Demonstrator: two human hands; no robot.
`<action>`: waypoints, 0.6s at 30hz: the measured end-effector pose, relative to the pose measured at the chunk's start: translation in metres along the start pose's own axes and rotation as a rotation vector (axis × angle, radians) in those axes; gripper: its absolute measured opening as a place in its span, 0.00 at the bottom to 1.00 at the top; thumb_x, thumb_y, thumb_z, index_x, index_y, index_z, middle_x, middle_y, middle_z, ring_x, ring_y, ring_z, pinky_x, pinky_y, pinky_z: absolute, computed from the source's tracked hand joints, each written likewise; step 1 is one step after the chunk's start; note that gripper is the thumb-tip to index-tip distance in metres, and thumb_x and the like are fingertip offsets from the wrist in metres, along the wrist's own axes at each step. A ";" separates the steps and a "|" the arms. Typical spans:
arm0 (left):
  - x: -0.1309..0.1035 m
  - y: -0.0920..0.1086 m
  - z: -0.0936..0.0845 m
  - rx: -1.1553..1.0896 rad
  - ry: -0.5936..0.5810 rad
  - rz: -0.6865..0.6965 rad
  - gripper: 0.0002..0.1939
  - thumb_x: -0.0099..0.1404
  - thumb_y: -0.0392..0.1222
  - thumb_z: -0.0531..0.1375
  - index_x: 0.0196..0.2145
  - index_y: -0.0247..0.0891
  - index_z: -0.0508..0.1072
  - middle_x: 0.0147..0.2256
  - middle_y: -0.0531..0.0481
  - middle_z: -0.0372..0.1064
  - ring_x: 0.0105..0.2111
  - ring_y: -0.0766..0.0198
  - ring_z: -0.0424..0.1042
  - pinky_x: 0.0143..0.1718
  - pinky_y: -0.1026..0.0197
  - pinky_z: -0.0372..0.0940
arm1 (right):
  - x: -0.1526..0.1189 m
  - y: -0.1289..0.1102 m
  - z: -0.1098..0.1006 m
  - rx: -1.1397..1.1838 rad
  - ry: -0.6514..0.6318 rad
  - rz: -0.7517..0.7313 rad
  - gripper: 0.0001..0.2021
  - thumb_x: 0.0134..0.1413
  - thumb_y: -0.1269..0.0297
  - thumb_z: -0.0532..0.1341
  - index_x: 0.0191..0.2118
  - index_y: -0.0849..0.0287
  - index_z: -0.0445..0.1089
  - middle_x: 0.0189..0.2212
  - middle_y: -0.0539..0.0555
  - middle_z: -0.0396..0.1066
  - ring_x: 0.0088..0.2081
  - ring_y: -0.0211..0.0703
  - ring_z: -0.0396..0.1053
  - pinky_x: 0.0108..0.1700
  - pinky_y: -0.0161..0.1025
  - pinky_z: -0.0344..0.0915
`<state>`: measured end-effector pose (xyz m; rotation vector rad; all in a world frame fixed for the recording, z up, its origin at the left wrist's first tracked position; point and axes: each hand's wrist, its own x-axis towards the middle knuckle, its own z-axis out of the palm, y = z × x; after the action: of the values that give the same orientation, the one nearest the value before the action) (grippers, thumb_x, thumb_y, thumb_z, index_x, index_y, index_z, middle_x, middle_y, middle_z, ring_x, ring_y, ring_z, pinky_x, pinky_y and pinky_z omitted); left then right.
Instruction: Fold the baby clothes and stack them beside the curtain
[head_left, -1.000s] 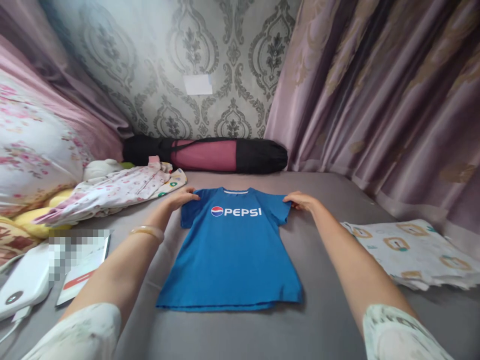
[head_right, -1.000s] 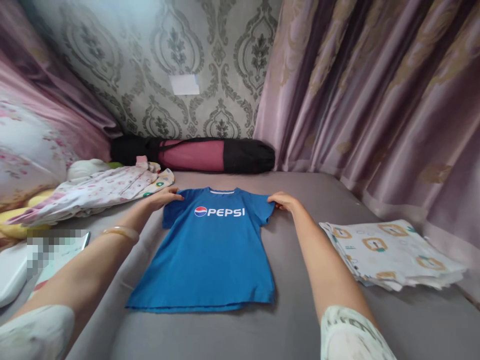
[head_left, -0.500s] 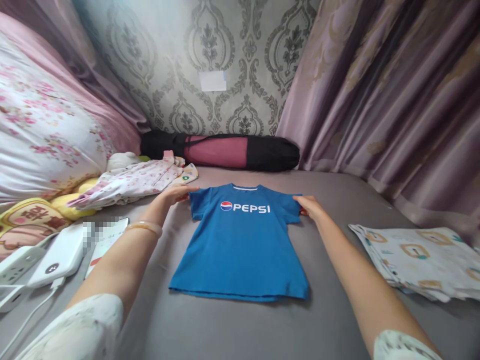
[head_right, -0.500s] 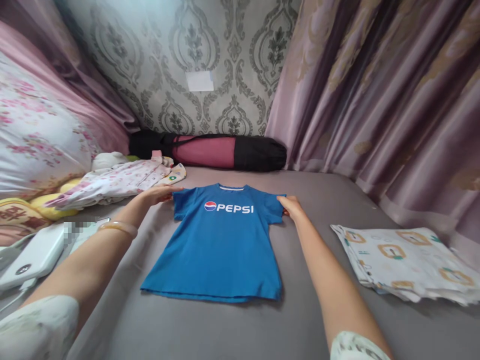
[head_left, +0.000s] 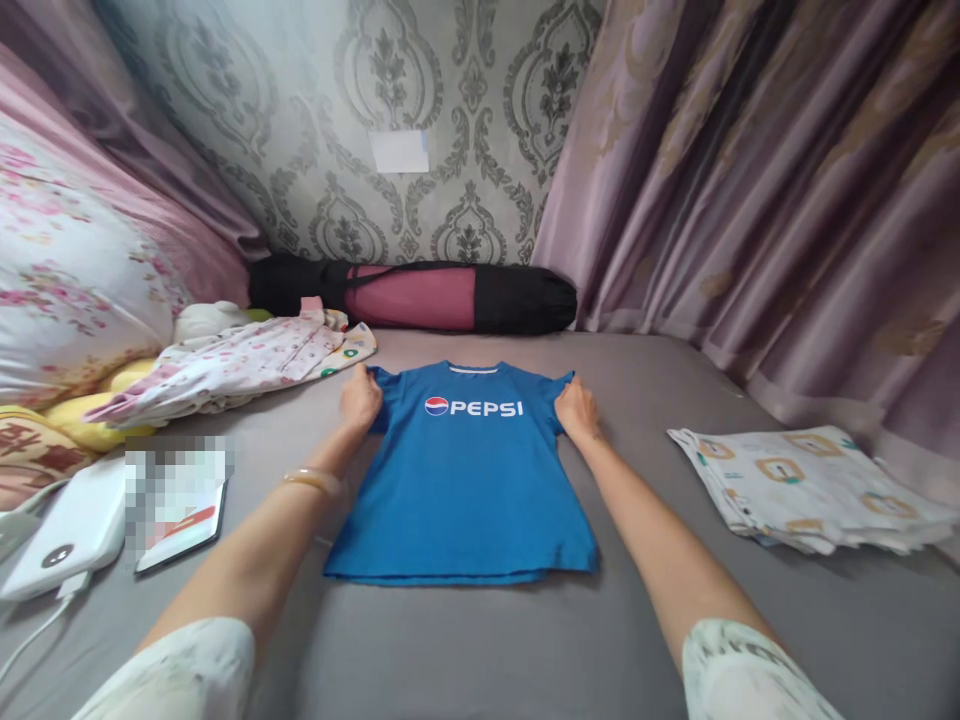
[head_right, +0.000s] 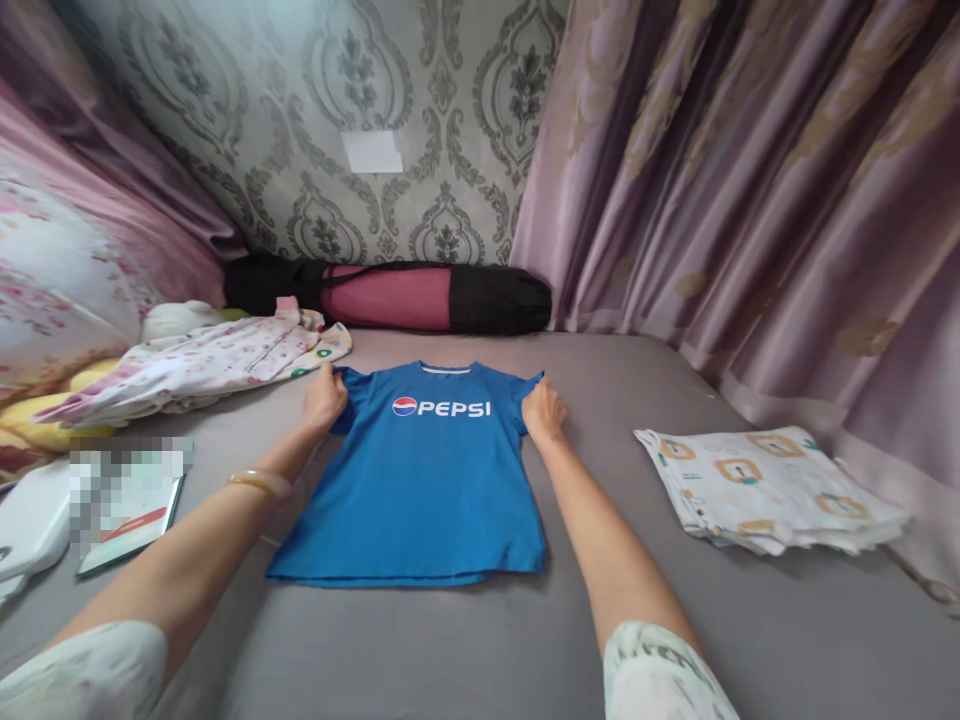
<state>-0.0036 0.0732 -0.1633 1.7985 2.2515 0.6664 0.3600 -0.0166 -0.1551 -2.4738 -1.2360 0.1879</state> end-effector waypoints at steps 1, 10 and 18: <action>-0.002 -0.002 0.001 0.074 -0.010 0.050 0.20 0.72 0.45 0.42 0.52 0.38 0.66 0.41 0.36 0.73 0.40 0.49 0.73 0.36 0.57 0.60 | -0.001 0.001 0.002 -0.062 0.009 -0.037 0.18 0.66 0.70 0.45 0.56 0.67 0.62 0.44 0.69 0.73 0.48 0.56 0.72 0.48 0.49 0.65; 0.002 -0.023 0.002 0.304 -0.033 0.174 0.23 0.72 0.51 0.42 0.50 0.34 0.67 0.40 0.32 0.73 0.39 0.46 0.74 0.33 0.57 0.60 | 0.003 0.011 0.011 -0.149 0.090 -0.026 0.16 0.67 0.65 0.46 0.52 0.68 0.64 0.44 0.72 0.72 0.46 0.56 0.73 0.47 0.46 0.64; 0.000 -0.029 -0.010 0.040 -0.042 0.046 0.23 0.66 0.56 0.51 0.47 0.35 0.68 0.42 0.36 0.73 0.46 0.48 0.72 0.40 0.57 0.63 | -0.001 0.027 -0.002 0.010 0.079 0.041 0.16 0.64 0.61 0.52 0.50 0.66 0.68 0.43 0.71 0.72 0.46 0.55 0.72 0.46 0.43 0.65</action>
<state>-0.0335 0.0662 -0.1676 1.8697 2.2180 0.5899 0.3802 -0.0328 -0.1636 -2.4739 -1.1503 0.1056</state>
